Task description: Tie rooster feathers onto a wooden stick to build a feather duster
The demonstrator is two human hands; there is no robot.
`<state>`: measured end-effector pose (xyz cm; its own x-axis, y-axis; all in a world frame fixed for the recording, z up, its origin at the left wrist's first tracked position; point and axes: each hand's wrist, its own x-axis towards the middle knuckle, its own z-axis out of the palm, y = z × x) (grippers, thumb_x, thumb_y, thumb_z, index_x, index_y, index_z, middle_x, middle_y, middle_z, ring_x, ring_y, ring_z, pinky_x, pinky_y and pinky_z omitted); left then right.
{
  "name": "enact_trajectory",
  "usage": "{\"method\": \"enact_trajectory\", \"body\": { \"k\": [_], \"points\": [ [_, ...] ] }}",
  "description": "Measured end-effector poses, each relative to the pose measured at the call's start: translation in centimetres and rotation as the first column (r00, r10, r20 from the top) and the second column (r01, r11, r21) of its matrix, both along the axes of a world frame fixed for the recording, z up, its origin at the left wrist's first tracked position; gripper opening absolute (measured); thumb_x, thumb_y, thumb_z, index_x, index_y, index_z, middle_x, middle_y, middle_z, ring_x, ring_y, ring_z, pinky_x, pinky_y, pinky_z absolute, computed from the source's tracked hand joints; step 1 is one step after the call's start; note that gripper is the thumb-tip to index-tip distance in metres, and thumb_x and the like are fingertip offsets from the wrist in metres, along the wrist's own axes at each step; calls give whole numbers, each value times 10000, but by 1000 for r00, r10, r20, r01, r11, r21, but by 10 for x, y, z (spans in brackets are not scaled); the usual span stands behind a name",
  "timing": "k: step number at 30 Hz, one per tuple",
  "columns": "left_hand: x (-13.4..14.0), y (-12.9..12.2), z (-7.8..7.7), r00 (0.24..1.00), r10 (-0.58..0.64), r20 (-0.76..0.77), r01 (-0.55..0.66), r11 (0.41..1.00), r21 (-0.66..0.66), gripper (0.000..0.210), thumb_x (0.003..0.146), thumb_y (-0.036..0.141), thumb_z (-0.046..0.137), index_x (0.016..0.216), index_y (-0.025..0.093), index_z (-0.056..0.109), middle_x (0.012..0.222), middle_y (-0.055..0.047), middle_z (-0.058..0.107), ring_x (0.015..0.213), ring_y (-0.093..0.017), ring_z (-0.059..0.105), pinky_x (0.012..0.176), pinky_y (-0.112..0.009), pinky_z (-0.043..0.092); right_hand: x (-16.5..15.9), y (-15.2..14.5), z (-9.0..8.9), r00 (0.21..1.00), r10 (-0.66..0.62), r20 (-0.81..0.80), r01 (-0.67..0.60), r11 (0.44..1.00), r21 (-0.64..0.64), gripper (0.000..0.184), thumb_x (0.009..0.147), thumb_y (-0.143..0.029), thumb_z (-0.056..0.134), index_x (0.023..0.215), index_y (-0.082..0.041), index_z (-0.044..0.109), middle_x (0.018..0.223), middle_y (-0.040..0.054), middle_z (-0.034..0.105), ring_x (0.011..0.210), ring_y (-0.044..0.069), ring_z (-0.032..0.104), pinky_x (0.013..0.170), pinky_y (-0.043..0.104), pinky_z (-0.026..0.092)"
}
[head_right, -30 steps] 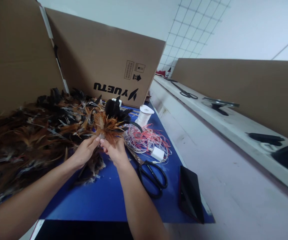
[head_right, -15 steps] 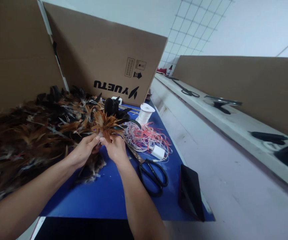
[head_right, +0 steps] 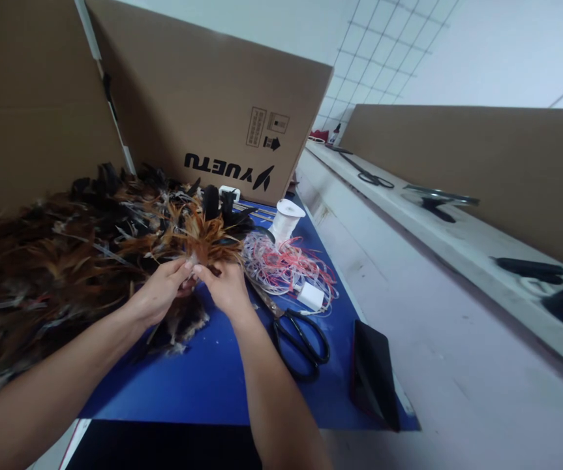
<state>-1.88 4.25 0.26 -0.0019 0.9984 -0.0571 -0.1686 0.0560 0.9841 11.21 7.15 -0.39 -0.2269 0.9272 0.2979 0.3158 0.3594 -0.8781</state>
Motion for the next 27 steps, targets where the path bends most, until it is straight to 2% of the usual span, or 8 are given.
{"method": "enact_trajectory", "body": {
  "k": [2, 5, 12, 17, 21, 24, 27],
  "points": [
    [0, 0, 1, 1000, 6, 9, -6, 1000, 3, 374, 709, 493, 616, 657, 156, 461, 552, 67, 365, 492, -63, 321, 447, -173, 227, -1, -1, 2, 998, 21, -54, -23, 999, -36, 223, 766, -358, 623, 758, -152, 709, 748, 34, 710, 681, 154, 622, 660, 252, 465],
    [1, 0, 1, 1000, 5, 3, -5, 1000, 21, 366, 716, 487, 614, 657, 158, 465, 553, 66, 367, 493, -66, 318, 447, -178, 223, -1, -2, 2, 998, -32, -48, 28, 997, -75, 253, 740, -379, 641, 690, -138, 698, 652, 21, 686, 609, 139, 588, 603, 238, 440],
    [1, -1, -1, 999, -32, -11, 33, 997, 68, 377, 738, 509, 597, 689, 147, 500, 591, 47, 386, 535, -78, 321, 470, -183, 239, -3, 0, -1, 994, -57, -91, 50, 996, -79, 215, 725, -322, 626, 599, -149, 642, 561, -5, 613, 547, 126, 523, 556, 241, 410],
    [0, 0, -1, 999, -35, -14, 35, 999, 30, 385, 721, 516, 612, 691, 148, 500, 588, 41, 396, 539, -82, 341, 473, -184, 243, -5, -5, 9, 990, -26, -140, 20, 999, -49, 148, 738, -271, 613, 626, -177, 643, 608, -16, 632, 621, 137, 571, 634, 252, 454],
    [-1, 1, 1, 999, -50, -16, 51, 998, 27, 389, 719, 514, 613, 666, 147, 496, 561, 37, 410, 517, -81, 350, 459, -188, 235, -6, -8, 15, 985, -48, -165, 35, 996, -81, 86, 719, -232, 636, 653, -182, 659, 665, -13, 669, 683, 150, 603, 689, 269, 479],
    [-2, 2, 2, 998, -59, -10, 59, 998, 37, 386, 721, 509, 616, 661, 146, 500, 554, 35, 420, 503, -77, 350, 442, -190, 222, -6, -7, 13, 982, -40, -184, 24, 996, -86, 78, 717, -252, 653, 719, -183, 688, 749, -3, 703, 752, 166, 631, 756, 294, 490],
    [-4, 2, 1, 998, -69, 0, 69, 997, 27, 378, 721, 498, 622, 658, 144, 505, 556, 32, 427, 498, -74, 356, 429, -189, 214, -6, -4, 7, 972, -8, -236, -12, 997, -80, 168, 707, -280, 675, 845, -189, 705, 883, 17, 720, 890, 187, 639, 862, 326, 475]
  ]
}}
